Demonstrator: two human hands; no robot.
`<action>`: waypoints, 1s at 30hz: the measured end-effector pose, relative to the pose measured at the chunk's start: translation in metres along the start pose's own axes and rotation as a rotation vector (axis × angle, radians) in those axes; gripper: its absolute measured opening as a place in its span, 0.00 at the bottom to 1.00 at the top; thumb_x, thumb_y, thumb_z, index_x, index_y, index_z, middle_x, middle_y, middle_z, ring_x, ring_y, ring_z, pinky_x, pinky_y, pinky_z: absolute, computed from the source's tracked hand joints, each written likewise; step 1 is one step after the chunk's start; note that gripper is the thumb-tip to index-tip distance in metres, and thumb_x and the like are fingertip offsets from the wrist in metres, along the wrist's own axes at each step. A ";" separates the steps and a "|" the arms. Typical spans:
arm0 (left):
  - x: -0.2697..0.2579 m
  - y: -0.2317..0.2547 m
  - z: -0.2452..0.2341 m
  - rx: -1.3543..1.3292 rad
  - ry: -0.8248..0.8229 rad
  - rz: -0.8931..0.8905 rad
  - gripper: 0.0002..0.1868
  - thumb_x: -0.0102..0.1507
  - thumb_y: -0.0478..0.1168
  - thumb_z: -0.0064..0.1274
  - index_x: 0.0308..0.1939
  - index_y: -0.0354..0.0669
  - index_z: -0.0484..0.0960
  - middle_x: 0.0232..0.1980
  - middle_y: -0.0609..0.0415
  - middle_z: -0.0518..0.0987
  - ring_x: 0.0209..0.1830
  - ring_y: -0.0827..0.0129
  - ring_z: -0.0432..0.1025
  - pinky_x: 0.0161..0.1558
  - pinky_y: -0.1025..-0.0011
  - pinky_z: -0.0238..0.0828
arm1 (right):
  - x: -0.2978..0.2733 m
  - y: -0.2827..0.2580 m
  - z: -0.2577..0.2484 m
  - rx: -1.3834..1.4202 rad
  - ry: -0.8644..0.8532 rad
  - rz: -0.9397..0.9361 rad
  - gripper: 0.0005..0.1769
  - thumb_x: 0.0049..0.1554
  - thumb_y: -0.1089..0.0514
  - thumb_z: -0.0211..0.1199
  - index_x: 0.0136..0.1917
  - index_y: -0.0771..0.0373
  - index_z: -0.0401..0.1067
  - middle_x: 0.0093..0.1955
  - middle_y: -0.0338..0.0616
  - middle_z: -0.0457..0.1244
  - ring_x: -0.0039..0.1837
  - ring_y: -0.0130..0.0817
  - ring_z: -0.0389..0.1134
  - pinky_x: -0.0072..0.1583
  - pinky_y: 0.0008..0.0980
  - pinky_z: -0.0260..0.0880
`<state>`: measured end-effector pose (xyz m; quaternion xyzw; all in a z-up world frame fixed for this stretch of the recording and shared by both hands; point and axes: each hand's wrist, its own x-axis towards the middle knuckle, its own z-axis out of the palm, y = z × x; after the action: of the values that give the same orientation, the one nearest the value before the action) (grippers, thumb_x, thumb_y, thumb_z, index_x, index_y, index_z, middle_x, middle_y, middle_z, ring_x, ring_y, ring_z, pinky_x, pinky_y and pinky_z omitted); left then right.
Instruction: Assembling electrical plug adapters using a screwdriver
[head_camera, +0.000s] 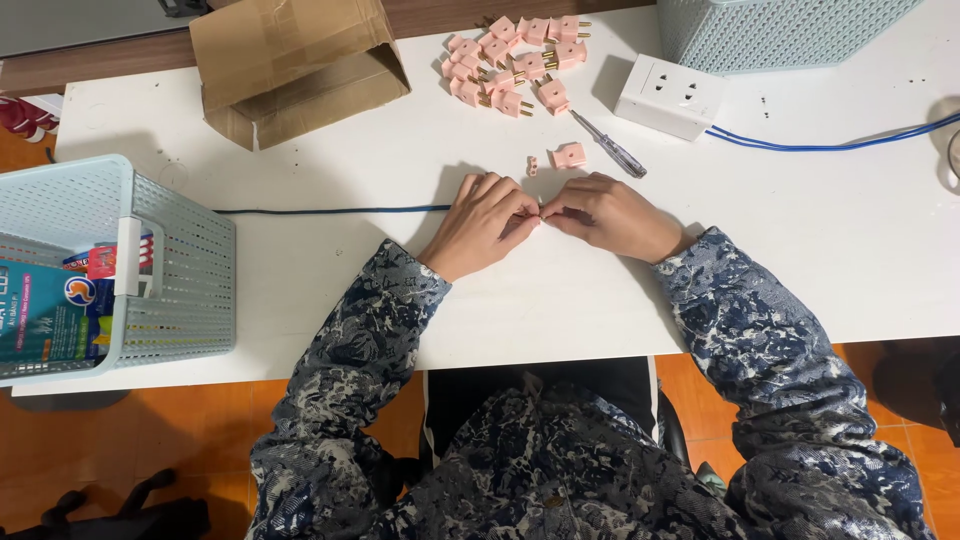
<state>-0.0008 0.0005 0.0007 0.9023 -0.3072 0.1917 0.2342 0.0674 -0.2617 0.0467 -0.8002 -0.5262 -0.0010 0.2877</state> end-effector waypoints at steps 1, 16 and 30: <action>0.000 0.000 -0.001 0.001 0.001 0.001 0.07 0.76 0.47 0.59 0.53 0.52 0.81 0.47 0.61 0.74 0.54 0.64 0.71 0.62 0.59 0.63 | -0.001 0.001 0.001 -0.001 0.000 -0.001 0.04 0.68 0.60 0.73 0.54 0.62 0.84 0.43 0.45 0.72 0.49 0.46 0.77 0.58 0.45 0.77; 0.000 0.000 -0.003 -0.071 -0.048 -0.065 0.08 0.76 0.50 0.59 0.52 0.54 0.82 0.47 0.62 0.73 0.55 0.65 0.71 0.60 0.59 0.63 | 0.002 -0.006 -0.001 0.024 0.028 0.011 0.04 0.67 0.60 0.73 0.53 0.62 0.85 0.42 0.46 0.74 0.48 0.46 0.78 0.58 0.44 0.77; 0.001 -0.003 -0.023 -0.138 -0.136 -0.030 0.14 0.73 0.48 0.65 0.59 0.49 0.83 0.50 0.55 0.77 0.57 0.57 0.74 0.63 0.54 0.67 | -0.002 0.002 0.006 -0.015 0.035 -0.015 0.03 0.67 0.61 0.74 0.53 0.60 0.86 0.43 0.45 0.74 0.48 0.45 0.78 0.59 0.42 0.77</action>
<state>-0.0027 0.0145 0.0196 0.8994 -0.3214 0.1047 0.2771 0.0665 -0.2611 0.0402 -0.7984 -0.5269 -0.0209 0.2908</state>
